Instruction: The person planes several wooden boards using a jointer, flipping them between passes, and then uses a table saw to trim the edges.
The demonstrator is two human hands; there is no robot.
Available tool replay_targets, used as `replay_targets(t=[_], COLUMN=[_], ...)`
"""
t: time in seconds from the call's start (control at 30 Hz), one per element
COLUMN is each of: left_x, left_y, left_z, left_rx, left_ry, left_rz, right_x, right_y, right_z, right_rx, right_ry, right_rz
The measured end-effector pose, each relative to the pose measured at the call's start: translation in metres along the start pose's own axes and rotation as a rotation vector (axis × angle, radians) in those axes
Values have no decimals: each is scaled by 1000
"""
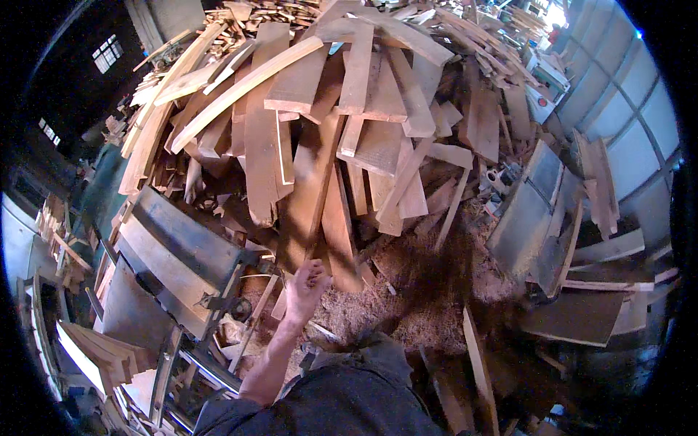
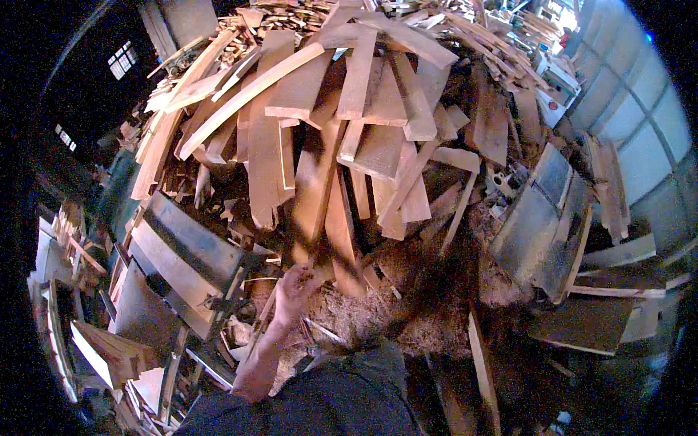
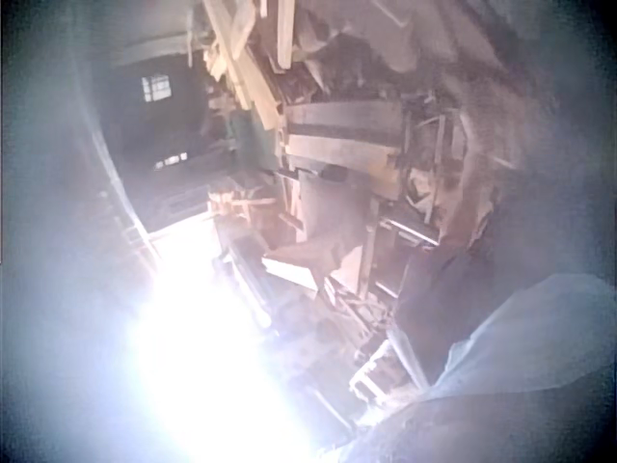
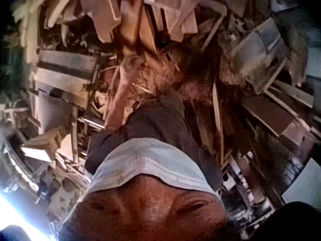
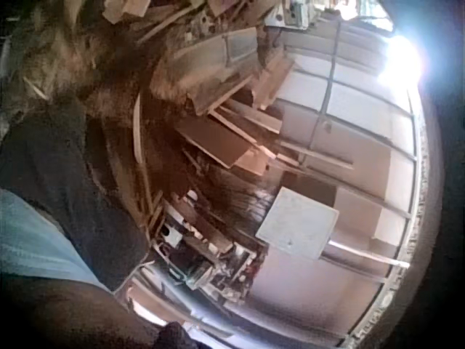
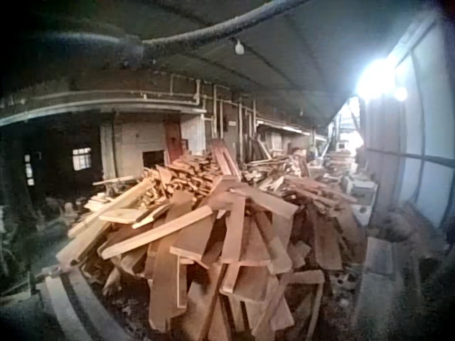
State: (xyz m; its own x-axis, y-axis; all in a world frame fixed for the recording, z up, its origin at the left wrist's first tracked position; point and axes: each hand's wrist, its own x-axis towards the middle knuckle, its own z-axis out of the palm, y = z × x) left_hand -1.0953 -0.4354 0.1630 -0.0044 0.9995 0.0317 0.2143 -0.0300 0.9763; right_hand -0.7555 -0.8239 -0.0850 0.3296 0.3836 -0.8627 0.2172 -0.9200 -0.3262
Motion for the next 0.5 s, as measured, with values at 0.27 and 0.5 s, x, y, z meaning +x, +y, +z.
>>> replay_targets(t=[0.27, 0.5], left_x=[72, 222], left_y=[5, 10], left_z=[91, 116], left_rx=[205, 652], left_ry=[-148, -165], left_rz=[12, 171], right_x=[53, 75], right_y=[-44, -82], right_z=[-77, -152], right_rx=[-8, 1077], right_ry=[128, 48], right_rz=[-204, -81])
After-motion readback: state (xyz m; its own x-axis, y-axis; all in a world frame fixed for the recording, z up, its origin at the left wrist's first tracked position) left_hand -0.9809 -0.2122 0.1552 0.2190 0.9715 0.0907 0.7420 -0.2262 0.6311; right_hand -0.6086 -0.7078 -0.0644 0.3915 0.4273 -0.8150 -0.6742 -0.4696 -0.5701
